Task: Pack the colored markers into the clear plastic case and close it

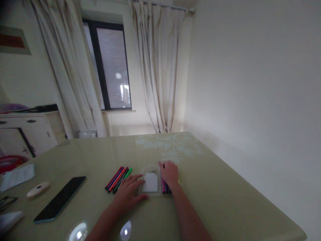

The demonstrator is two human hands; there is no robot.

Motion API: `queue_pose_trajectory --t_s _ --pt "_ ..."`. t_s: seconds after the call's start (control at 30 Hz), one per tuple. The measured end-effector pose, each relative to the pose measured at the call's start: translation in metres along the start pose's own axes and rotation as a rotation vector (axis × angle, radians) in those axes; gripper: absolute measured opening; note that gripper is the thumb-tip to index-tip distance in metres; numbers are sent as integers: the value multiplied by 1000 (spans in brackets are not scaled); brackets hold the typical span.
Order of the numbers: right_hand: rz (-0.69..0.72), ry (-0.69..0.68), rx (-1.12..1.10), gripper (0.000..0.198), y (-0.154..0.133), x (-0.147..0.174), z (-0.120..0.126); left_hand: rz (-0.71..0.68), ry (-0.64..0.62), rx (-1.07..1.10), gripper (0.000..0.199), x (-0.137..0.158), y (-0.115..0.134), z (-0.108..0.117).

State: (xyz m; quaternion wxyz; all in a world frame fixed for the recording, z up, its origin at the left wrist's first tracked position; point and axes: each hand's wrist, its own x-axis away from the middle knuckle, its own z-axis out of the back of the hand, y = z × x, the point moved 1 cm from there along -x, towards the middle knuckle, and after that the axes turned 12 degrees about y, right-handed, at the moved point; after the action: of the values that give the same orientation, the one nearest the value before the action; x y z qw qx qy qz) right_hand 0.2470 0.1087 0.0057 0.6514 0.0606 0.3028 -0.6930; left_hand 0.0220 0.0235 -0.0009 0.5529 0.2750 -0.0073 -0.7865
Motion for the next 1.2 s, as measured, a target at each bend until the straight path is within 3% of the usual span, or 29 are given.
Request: queue_pose_trajectory --t_s 1.2 --pt "16 15 -64 39 5 -1 -6 -3 26 -29 56 2 1 -1"
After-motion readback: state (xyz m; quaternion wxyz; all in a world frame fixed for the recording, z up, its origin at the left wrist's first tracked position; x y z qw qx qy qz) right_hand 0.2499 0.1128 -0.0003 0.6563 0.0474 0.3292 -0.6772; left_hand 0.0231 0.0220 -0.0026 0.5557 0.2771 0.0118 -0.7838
